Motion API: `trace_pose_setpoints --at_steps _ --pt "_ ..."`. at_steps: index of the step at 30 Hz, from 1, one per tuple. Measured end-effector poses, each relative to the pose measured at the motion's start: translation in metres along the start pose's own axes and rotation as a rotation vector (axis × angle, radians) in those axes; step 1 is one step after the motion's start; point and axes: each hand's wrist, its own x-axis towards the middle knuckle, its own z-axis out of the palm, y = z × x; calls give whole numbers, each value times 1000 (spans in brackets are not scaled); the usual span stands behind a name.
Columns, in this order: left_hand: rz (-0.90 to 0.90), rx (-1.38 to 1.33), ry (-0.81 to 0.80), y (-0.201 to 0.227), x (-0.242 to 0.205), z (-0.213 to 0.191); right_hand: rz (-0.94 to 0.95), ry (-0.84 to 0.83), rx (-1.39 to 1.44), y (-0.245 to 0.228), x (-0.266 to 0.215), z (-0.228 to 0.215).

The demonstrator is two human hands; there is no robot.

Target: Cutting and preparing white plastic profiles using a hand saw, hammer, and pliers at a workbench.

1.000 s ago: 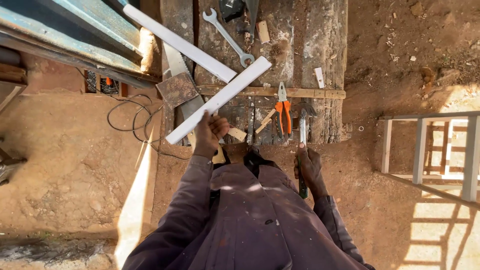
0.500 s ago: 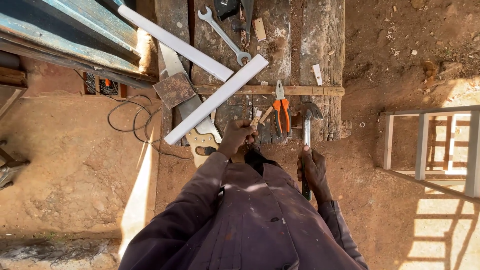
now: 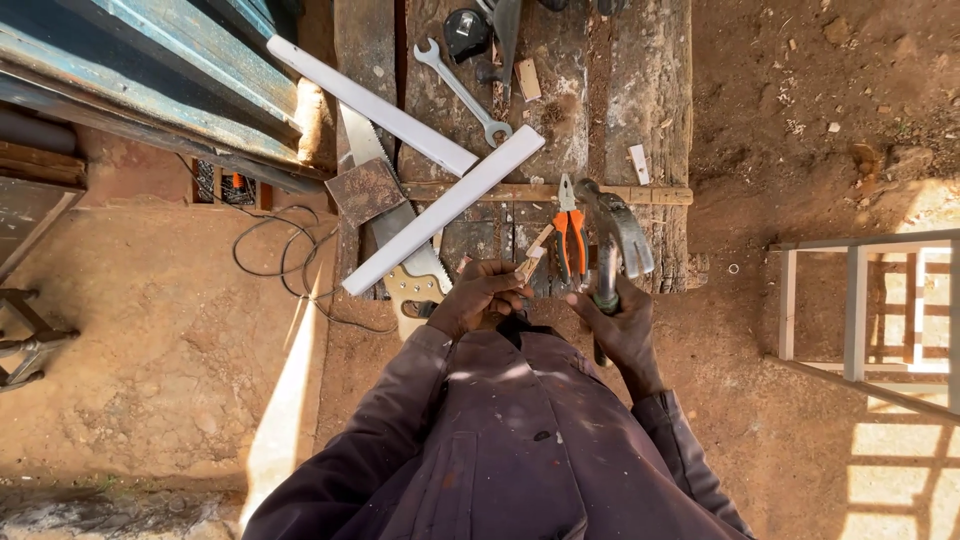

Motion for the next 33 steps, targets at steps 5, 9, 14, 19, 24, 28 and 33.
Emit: trace_pose_setpoints --at_steps 5,9,14,19,24,28,33 --pt "55 44 -155 11 -18 9 -76 18 -37 -53 7 29" --pt "78 99 -162 32 -38 28 -64 -2 -25 -47 9 29" --pt "40 161 -233 55 -60 48 -75 -57 41 -88 6 36" --pt "80 152 -244 56 -62 56 -100 -85 117 -70 16 33" --pt "176 239 -223 58 -59 58 -92 -95 171 -53 15 21" --pt "283 381 -163 52 -53 54 -97 -59 233 -60 17 22" --pt "273 229 -64 38 -35 43 -38 -104 242 -37 22 23"
